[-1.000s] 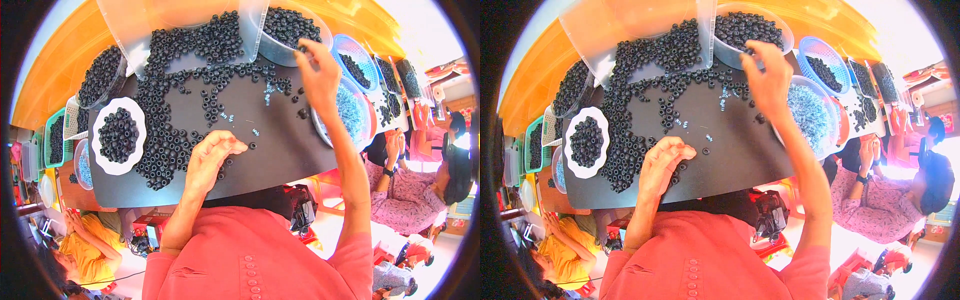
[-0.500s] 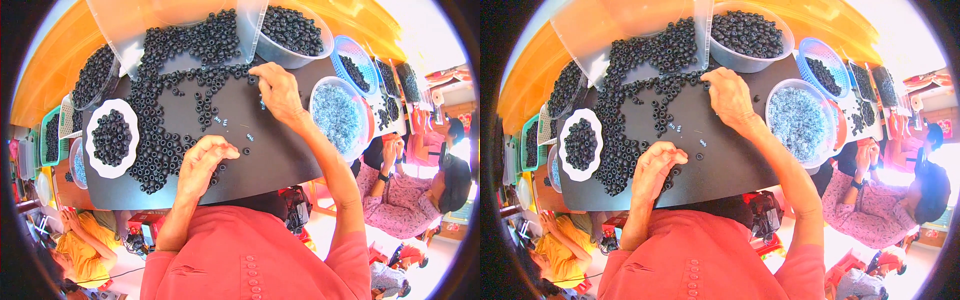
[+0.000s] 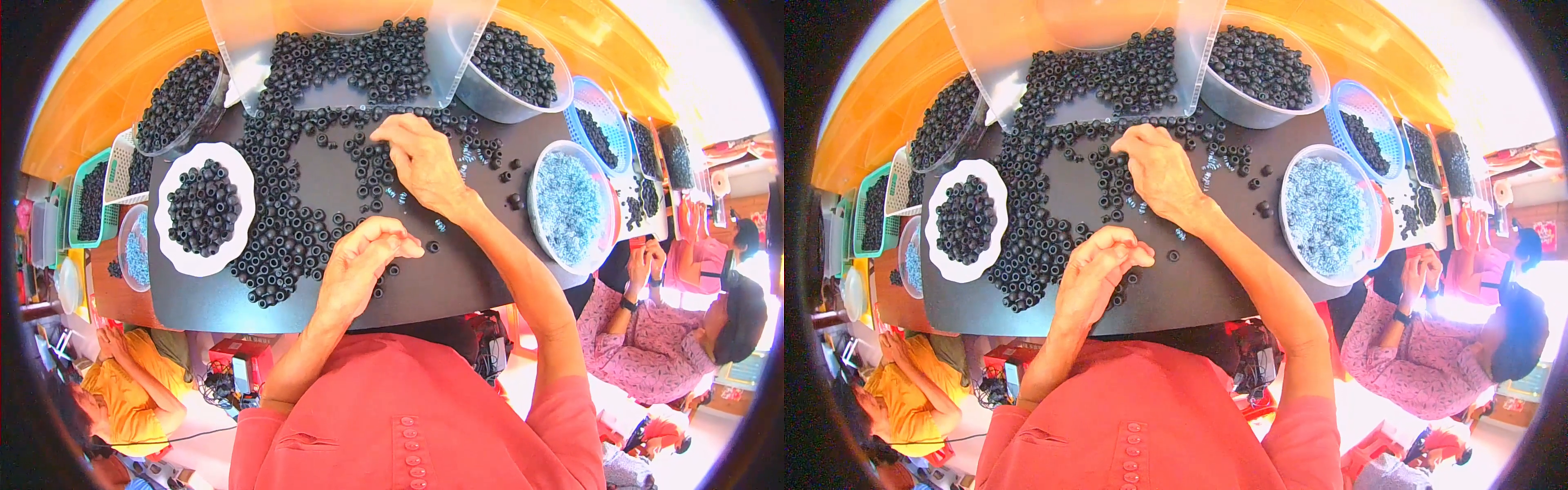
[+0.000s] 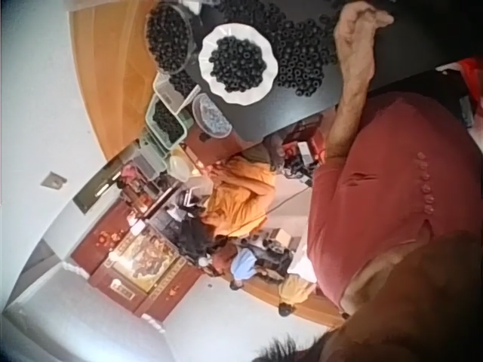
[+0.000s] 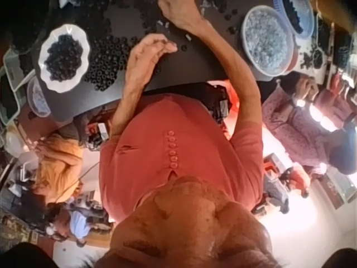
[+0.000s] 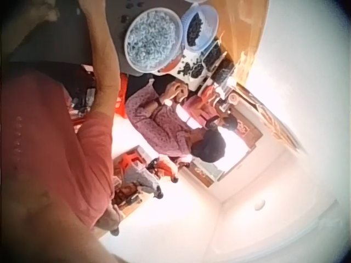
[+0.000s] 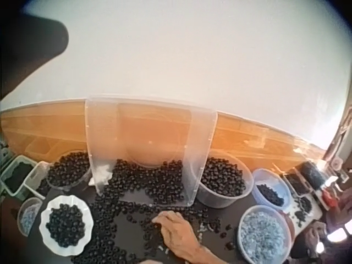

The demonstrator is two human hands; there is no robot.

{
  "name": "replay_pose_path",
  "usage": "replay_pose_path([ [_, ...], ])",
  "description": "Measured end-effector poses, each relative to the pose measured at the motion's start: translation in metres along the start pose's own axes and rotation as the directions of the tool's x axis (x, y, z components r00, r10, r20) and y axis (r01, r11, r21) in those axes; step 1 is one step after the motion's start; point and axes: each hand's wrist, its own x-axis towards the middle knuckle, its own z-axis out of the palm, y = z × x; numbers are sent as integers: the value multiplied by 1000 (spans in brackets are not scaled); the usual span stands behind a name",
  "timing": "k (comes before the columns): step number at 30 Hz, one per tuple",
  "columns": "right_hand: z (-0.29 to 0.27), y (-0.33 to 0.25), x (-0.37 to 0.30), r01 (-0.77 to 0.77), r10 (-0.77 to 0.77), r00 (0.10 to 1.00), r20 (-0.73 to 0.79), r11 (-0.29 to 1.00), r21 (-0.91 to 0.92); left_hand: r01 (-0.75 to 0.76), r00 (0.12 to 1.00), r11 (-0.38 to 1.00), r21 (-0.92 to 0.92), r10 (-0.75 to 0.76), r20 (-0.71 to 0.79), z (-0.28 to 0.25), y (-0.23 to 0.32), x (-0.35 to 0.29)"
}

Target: The person assembles small components by picking up springs and inserting them into black grommets by hand.

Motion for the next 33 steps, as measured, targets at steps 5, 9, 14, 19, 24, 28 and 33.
replay_pose_path([
  [5, -8, -15, -10, -60, 59, 998, -23, 996, -65, -23, 1000, 997, -71, 23, 7, -2, -3, -1],
  [9, 8, -28, -17, -88, 90, 995, 30, 993, -84, -53, 998, 988, -144, 49, -32, -1, -3, 3],
  [14, 8, -38, -12, -121, 116, 985, 128, 992, 31, -106, 993, 980, -170, 96, -65, -8, -1, 2],
  [19, -24, -19, -21, -101, 104, 991, -88, 994, 29, -95, 994, 982, -164, 85, -66, -5, -1, 1],
  [24, -74, 2, -40, -182, 154, 983, -105, 913, -365, -51, 998, 988, -144, 46, -38, 1, 2, 1],
  [28, -76, 9, -54, -217, 224, 974, -21, 910, -353, -33, 999, 990, -141, 30, -21, -1, 0, 2],
  [33, -82, 17, -48, -256, 215, 961, -175, 929, -267, -30, 1000, 989, -142, 29, -12, -1, -1, 1],
])
